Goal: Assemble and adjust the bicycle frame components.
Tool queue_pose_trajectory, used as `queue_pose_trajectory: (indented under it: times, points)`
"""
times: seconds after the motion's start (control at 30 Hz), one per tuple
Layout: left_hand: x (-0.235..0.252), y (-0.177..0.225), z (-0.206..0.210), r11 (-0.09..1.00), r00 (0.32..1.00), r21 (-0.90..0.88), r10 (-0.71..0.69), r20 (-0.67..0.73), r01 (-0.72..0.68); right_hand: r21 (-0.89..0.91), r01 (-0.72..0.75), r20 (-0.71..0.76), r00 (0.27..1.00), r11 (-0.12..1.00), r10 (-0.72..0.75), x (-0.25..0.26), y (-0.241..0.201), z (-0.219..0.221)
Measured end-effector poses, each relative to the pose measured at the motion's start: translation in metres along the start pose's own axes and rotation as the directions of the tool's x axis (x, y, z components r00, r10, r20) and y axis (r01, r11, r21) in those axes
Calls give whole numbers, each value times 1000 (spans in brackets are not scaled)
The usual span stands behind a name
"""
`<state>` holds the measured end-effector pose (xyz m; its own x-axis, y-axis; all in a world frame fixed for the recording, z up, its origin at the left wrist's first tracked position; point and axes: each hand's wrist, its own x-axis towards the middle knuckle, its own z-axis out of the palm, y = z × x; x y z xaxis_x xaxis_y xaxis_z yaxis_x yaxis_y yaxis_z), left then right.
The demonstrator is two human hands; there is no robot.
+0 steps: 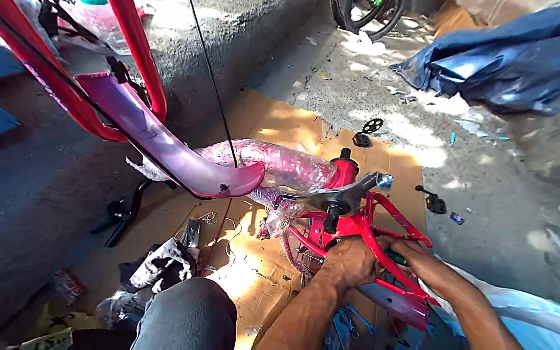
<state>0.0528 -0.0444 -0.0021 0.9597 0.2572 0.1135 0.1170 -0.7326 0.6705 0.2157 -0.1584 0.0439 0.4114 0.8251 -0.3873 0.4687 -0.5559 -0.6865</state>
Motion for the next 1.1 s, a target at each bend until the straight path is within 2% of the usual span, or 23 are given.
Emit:
queue_pose_trajectory:
  times: [0.03,0.1,0.13,0.17,0.2,0.23,0.27,0.3,0.33,0.37,0.4,0.43,0.47,0.53,0.6,0.7,0.77,0.8,0.87,0.9,0.97,1.03,1.1]
  points:
    - [-1,0,0,1000,1000,-5,2,16,-2,-28,16,-11,1000,999,-16,-13,4,-9]
    - [0,-2,-1,1000,999,-7,-24,28,24,-79,122,-230,964,989,-137,-51,17,-24]
    - [0,-3,-2,999,998,-14,-52,33,52,-58,166,-410,895,984,-175,-74,22,-25]
    - [-2,-4,-3,996,996,-20,-81,38,82,-9,186,-591,792,983,-155,-96,29,-20]
    - [-5,-5,-2,996,996,-35,-87,19,88,53,160,-730,680,986,-71,-117,39,-8]
    - [-10,-6,1,997,997,-45,-64,-29,63,121,84,-804,592,989,48,-137,54,10]
    - [-14,-6,4,999,996,-45,-20,-91,16,157,-20,-830,539,987,143,-155,77,30]
    - [-15,-7,6,999,992,-36,12,-128,-17,171,-148,-804,550,974,225,-173,102,54]
    - [-14,-7,7,999,990,-39,25,-138,-30,159,-310,-718,615,937,325,-191,119,79]
    - [-10,-7,8,999,987,-28,39,-153,-44,142,-473,-553,691,869,466,-202,135,106]
    - [-6,-9,10,998,981,-2,64,-181,-65,102,-590,-362,728,801,583,-210,149,133]
    - [-4,-12,13,995,974,26,96,-204,-93,68,-640,-222,738,766,637,-215,162,164]
    - [-3,-15,15,993,971,54,114,-211,-105,48,-654,-162,741,755,652,-220,174,197]
    - [-4,-16,16,990,969,89,123,-216,-106,53,-680,-155,718,731,679,-229,184,245]
    - [-3,-15,17,989,968,100,130,-216,-111,78,-709,-227,672,701,705,-234,189,273]
    - [-1,-15,18,986,963,145,117,-245,-83,0,-777,-204,616,630,760,-227,199,282]
    - [-2,-16,18,984,958,157,124,-257,-85,28,-793,-182,594,608,783,-228,192,276]
    - [-2,-16,17,983,957,158,130,-261,-90,94,-773,-187,605,628,774,-233,186,269]
    - [-1,-15,17,984,957,155,130,-259,-92,381,-636,-171,665,671,727,-250,170,245]
    - [0,-15,17,983,957,158,130,-259,-91,563,-502,-175,704,656,689,-258,160,231]
    - [2,-15,18,984,956,158,120,-267,-79,860,-117,-226,785,496,577,-267,118,186]
    - [-2,-15,20,986,960,154,104,-261,-65,930,132,-296,822,344,486,-260,75,140]
    - [-2,-15,21,984,957,160,114,-267,-73,926,203,-335,831,318,445,-239,45,101]
